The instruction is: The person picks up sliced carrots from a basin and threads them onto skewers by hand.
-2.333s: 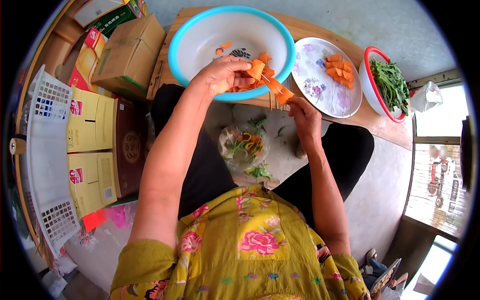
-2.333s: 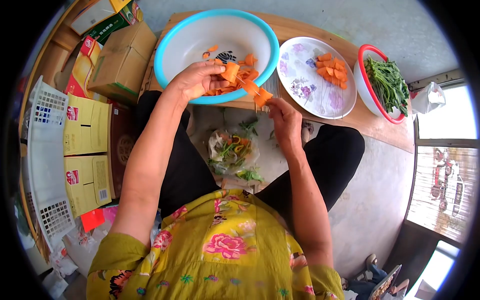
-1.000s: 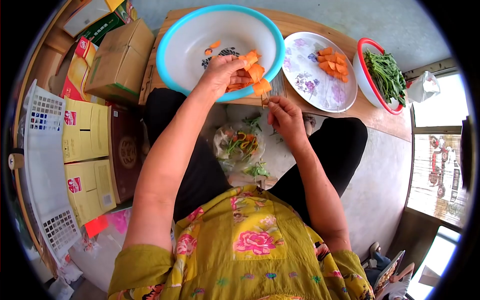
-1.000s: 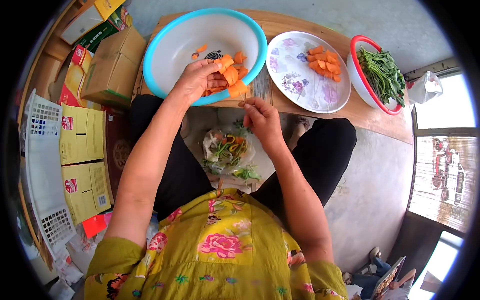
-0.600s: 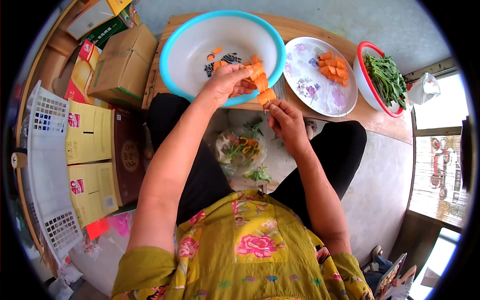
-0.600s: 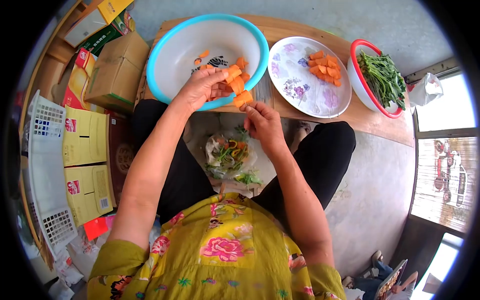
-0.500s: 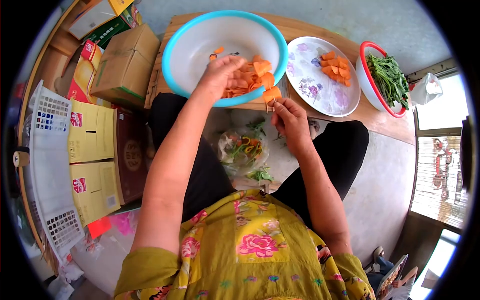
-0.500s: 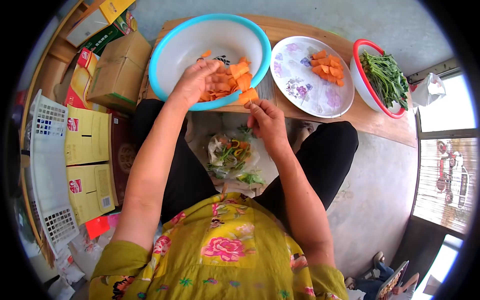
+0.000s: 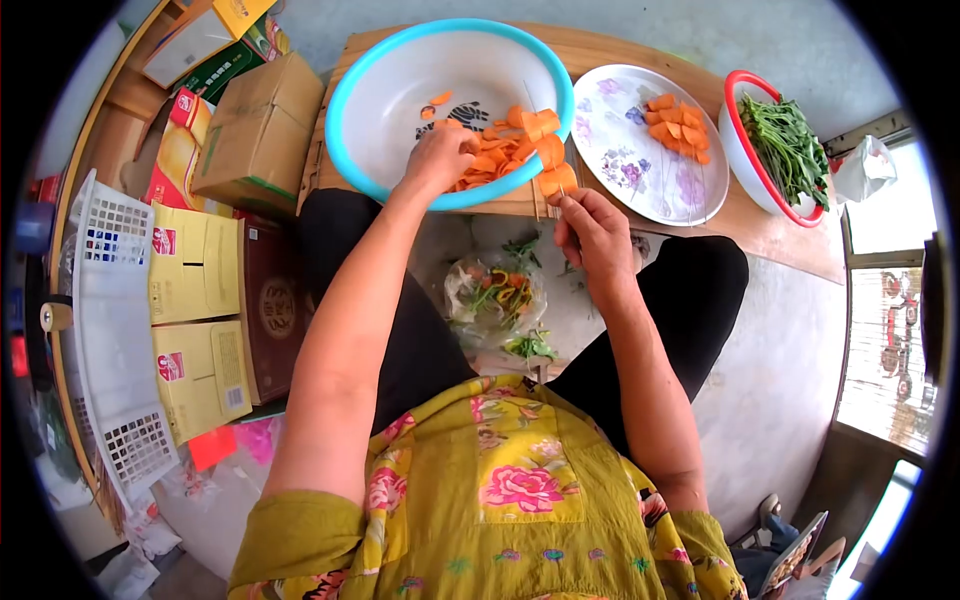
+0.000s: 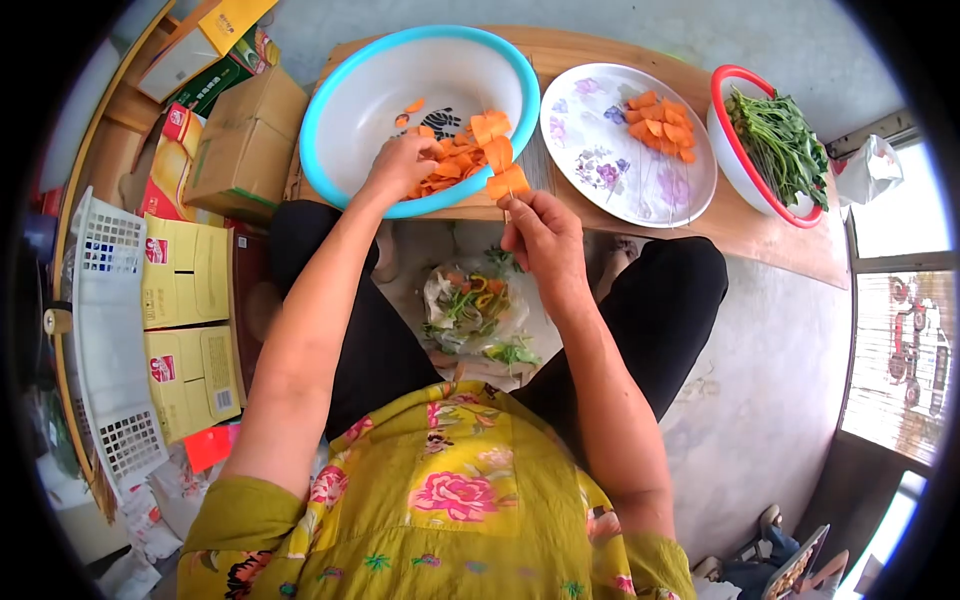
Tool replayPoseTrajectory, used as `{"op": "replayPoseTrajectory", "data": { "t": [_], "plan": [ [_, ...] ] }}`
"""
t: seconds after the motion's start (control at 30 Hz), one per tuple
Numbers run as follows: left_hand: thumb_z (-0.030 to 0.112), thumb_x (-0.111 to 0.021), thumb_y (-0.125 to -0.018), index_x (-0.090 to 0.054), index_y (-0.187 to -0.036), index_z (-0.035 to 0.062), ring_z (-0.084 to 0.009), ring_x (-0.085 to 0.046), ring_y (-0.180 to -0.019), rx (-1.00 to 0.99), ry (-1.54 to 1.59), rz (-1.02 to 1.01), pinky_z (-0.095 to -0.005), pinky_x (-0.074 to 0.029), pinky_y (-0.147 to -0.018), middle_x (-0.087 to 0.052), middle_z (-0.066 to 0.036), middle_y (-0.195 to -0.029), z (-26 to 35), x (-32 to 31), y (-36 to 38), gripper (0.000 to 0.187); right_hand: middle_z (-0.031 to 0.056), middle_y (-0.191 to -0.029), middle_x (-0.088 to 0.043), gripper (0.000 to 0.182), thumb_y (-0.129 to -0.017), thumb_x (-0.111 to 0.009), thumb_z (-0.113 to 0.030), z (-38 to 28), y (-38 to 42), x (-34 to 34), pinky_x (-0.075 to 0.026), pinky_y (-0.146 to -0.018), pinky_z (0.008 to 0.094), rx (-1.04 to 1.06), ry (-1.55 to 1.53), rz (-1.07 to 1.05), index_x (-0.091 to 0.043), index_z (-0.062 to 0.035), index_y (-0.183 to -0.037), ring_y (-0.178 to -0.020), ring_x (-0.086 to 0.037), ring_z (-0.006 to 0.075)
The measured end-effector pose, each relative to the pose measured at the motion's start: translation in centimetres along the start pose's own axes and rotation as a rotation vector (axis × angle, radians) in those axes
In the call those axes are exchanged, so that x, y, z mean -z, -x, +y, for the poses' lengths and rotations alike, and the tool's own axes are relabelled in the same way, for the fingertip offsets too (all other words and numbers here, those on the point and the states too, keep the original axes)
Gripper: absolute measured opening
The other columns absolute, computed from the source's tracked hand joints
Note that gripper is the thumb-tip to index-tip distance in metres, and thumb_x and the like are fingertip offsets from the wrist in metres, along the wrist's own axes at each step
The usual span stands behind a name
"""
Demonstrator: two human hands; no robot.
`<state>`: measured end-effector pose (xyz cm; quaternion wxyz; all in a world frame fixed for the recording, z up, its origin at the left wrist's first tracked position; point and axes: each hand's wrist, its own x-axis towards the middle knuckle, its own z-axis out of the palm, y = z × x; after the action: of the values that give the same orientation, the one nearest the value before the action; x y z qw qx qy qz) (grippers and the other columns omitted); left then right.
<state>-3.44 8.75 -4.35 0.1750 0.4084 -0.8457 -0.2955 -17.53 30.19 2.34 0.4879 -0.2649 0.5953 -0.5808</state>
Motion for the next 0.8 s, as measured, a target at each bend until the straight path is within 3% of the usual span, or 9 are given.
{"op": "replayPoseTrajectory", "data": {
  "t": [0.07,0.23,0.33,0.43,0.5,0.53,0.6,0.63,0.8],
  "plan": [
    [0.010,-0.066,-0.075,-0.065,-0.091,0.0076,-0.0308,-0.059,-0.094,-0.047,-0.162,-0.116,-0.0418,-0.046,-0.081,-0.061,-0.013,-0.099,0.3,-0.7,0.0,0.016,0.0001,-0.060,-0.053,0.019,-0.093,-0.051,-0.018,0.1,0.0,0.0,-0.029,-0.043,0.0192,-0.005,-0.006,-0.002,-0.061,-0.0030,-0.096,-0.046,-0.039,0.0047],
    [0.010,-0.066,-0.073,-0.065,-0.093,0.0087,-0.0313,-0.057,-0.098,-0.088,-0.214,-0.119,-0.0415,-0.045,-0.084,-0.061,-0.013,-0.100,0.9,-1.1,0.0,0.020,0.0001,-0.060,-0.053,0.019,-0.093,-0.051,-0.019,0.2,0.0,0.1,-0.030,-0.043,0.0193,-0.015,-0.009,-0.013,-0.061,-0.0029,-0.096,-0.045,-0.039,0.0047],
    [0.008,-0.064,-0.074,-0.064,-0.091,0.0068,-0.0326,-0.059,-0.094,-0.111,-0.247,-0.083,-0.0423,-0.046,-0.082,-0.063,-0.013,-0.094,1.7,-0.9,0.1,0.017,0.0001,-0.060,-0.053,0.018,-0.093,-0.051,-0.018,0.2,0.0,0.1,-0.031,-0.043,0.0194,-0.010,0.001,-0.015,-0.061,-0.0026,-0.096,-0.045,-0.039,0.0047],
    [0.007,-0.061,-0.073,-0.064,-0.089,0.0048,-0.0348,-0.061,-0.080,0.024,-0.251,-0.102,-0.0423,-0.048,-0.076,-0.064,-0.015,-0.085,2.0,-0.6,-0.4,0.016,0.0002,-0.060,-0.053,0.018,-0.094,-0.050,-0.017,0.3,0.0,0.2,-0.030,-0.043,0.0198,-0.004,0.010,-0.016,-0.061,-0.0025,-0.096,-0.045,-0.039,0.0049],
    [0.011,-0.059,-0.080,-0.066,-0.091,0.0058,-0.0271,-0.064,-0.071,0.055,-0.069,-0.046,-0.0367,-0.049,-0.063,-0.065,-0.014,-0.086,1.3,-0.1,-1.0,0.014,0.0002,-0.060,-0.053,0.017,-0.094,-0.050,-0.016,0.2,0.0,0.2,-0.030,-0.043,0.0199,-0.031,0.037,-0.003,-0.060,-0.0021,-0.095,-0.045,-0.039,0.0052],
    [0.011,-0.059,-0.080,-0.066,-0.091,0.0058,-0.0271,-0.064,-0.071,0.054,-0.069,-0.045,-0.0367,-0.049,-0.063,-0.065,-0.014,-0.086,1.3,0.2,-1.0,0.014,0.0002,-0.060,-0.053,0.017,-0.094,-0.050,-0.016,0.3,0.1,0.1,-0.030,-0.043,0.0199,-0.029,0.037,-0.004,-0.060,-0.0021,-0.095,-0.045,-0.039,0.0052],
    [0.012,-0.057,-0.086,-0.064,-0.092,0.0002,-0.0179,-0.065,-0.072,0.315,0.692,-0.050,-0.0278,-0.050,-0.058,-0.066,-0.010,-0.085,1.7,1.0,-0.7,0.015,-0.0003,-0.059,-0.052,0.017,-0.094,-0.050,-0.015,0.4,0.3,0.1,-0.030,-0.043,0.0199,-0.034,0.089,-0.024,-0.060,-0.0018,-0.095,-0.045,-0.039,0.0051],
    [0.012,-0.055,-0.090,-0.061,-0.097,-0.0024,-0.0137,-0.065,-0.077,0.296,0.797,-0.071,-0.0231,-0.051,-0.060,-0.063,-0.007,-0.088,2.1,1.7,-0.4,0.018,-0.0003,-0.059,-0.052,0.017,-0.094,-0.050,-0.015,0.4,0.3,0.1,-0.030,-0.043,0.0199,-0.033,0.090,-0.024,-0.060,-0.0018,-0.095,-0.045,-0.039,0.0051],
    [0.011,-0.056,-0.089,-0.058,-0.106,-0.0004,-0.0162,-0.065,-0.078,0.381,1.060,-0.047,-0.0256,-0.054,-0.065,-0.062,-0.008,-0.095,1.8,2.4,-0.3,0.021,-0.0020,-0.060,-0.050,0.019,-0.095,-0.049,-0.018,0.8,0.4,-0.4,-0.029,-0.044,0.0182,-0.083,0.137,-0.101,-0.060,-0.0030,-0.098,-0.047,-0.038,0.0046]
  ]
}}
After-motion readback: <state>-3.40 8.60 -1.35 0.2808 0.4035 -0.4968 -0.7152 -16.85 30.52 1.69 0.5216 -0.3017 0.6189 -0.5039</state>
